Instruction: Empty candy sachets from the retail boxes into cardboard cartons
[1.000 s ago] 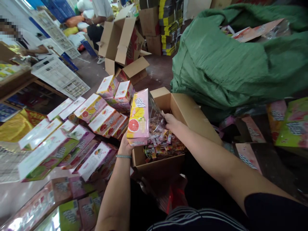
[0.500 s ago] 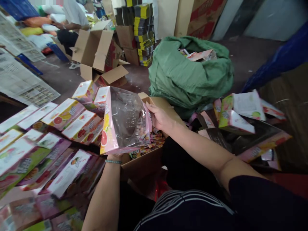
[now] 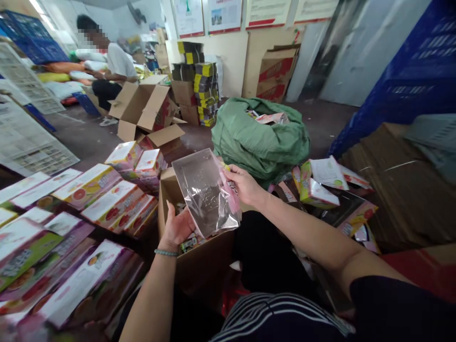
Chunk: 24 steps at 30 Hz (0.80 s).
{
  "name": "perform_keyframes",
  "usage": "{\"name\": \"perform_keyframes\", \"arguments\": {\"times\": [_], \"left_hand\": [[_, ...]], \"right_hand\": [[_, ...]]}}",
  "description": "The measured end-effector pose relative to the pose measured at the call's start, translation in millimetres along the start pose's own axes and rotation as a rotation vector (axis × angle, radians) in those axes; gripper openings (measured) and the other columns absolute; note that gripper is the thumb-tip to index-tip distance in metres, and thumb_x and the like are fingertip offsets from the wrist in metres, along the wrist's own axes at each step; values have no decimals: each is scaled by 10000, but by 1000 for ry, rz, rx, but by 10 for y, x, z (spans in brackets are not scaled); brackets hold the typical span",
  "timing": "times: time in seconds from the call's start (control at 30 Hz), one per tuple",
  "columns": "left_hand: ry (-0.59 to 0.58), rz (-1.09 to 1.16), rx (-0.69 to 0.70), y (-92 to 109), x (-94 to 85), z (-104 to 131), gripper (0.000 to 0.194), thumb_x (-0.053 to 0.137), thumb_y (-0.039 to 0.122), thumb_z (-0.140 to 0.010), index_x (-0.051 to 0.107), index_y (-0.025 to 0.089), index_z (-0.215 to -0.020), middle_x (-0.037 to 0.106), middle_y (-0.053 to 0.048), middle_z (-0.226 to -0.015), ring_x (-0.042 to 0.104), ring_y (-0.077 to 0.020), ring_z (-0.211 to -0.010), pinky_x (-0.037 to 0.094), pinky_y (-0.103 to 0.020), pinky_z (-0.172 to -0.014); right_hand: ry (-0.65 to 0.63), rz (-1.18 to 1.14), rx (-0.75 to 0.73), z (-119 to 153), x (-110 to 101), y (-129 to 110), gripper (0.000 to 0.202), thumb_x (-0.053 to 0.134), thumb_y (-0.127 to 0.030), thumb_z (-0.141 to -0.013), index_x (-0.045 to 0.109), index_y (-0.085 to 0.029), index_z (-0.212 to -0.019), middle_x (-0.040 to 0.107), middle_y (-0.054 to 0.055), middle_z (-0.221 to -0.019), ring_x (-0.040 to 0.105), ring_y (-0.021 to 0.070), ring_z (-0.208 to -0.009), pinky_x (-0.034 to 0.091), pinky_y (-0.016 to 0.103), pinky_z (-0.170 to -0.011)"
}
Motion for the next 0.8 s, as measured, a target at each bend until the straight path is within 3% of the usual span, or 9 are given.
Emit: {"name": "perform_keyframes", "arguments": {"times": [0.17,0.27,0.33,0.4,0.47,0.57,0.63,0.7,0.8], "left_hand": [[95,-159,37,69,158,60,761,671,777,-787,683,195,-1277,761,-177,-1211,618,-392,-1325,434,-572,-1173],[249,-311,49,244,149,68,673,632,741,-826,659,273,-1308,787,-130,-1165,667,-368,-1260,361,-598,-1226],[387,-374,30,340,99,72,490,561,667,-897,685,311,-1210,813,-71,-1082,646,-330,-1304,314,-553,-1268],[506,-416,-4,381,44,94,352,508,595,-937,701,333,-1072,827,-13,-972,601,-285,-1370,304,-489,-1284],[572,-458,-56,380,4,130,305,492,561,-943,699,342,-990,827,22,-900,573,-258,-1402,320,-453,-1280],[604,-499,-105,418,-35,204,267,501,515,-939,694,331,-963,824,41,-874,553,-240,-1420,325,-447,-1278],[653,-495,-93,525,-55,312,249,486,467,-953,684,317,-938,821,57,-864,531,-222,-1438,310,-454,-1286],[755,-469,15,708,-64,513,243,474,418,-973,663,295,-884,815,70,-823,552,-220,-1419,315,-472,-1286],[920,-382,316,979,-89,943,229,465,311,-979,632,240,-839,784,75,-727,702,-200,-1206,414,-463,-1226]], "right_hand": [[123,192,-102,123,-113,-88,291,713,-459,-887,539,-239,-809,639,-31,-669,593,139,-580,485,251,-578],[272,489,-193,179,-412,-466,211,645,-364,-952,576,-232,-801,617,-30,-664,562,139,-570,433,244,-559],[459,731,-283,276,-759,-909,190,641,-286,-954,593,-211,-786,595,-35,-687,537,126,-629,403,227,-602],[744,968,-300,455,-1200,-1408,165,622,-234,-960,616,-173,-807,602,-29,-754,527,112,-719,385,220,-685],[1053,1154,-175,702,-1682,-1838,163,547,-216,-997,648,-121,-910,647,7,-881,554,108,-826,372,252,-777],[1304,1211,-24,1104,-2293,-2167,263,562,-220,-990,630,-4,-1122,649,208,-1151,574,219,-1104,353,378,-897],[1427,1222,39,1343,-2541,-2110,440,649,-196,-942,552,33,-1304,508,361,-1368,471,335,-1309,311,473,-985],[1449,1301,66,1461,-2605,-1832,573,701,-156,-902,504,-26,-1425,365,381,-1514,346,380,-1434,264,524,-1062],[1164,1533,-59,1371,-2346,-1119,570,724,-179,-891,550,-117,-1430,433,305,-1501,381,333,-1444,291,490,-1134]]}}
Point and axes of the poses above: each hand's wrist, its own z-axis away from the middle knuckle, its own x-axis out of the palm, y = z × x, the point moved 4 cm from there along -z, towards the middle knuckle
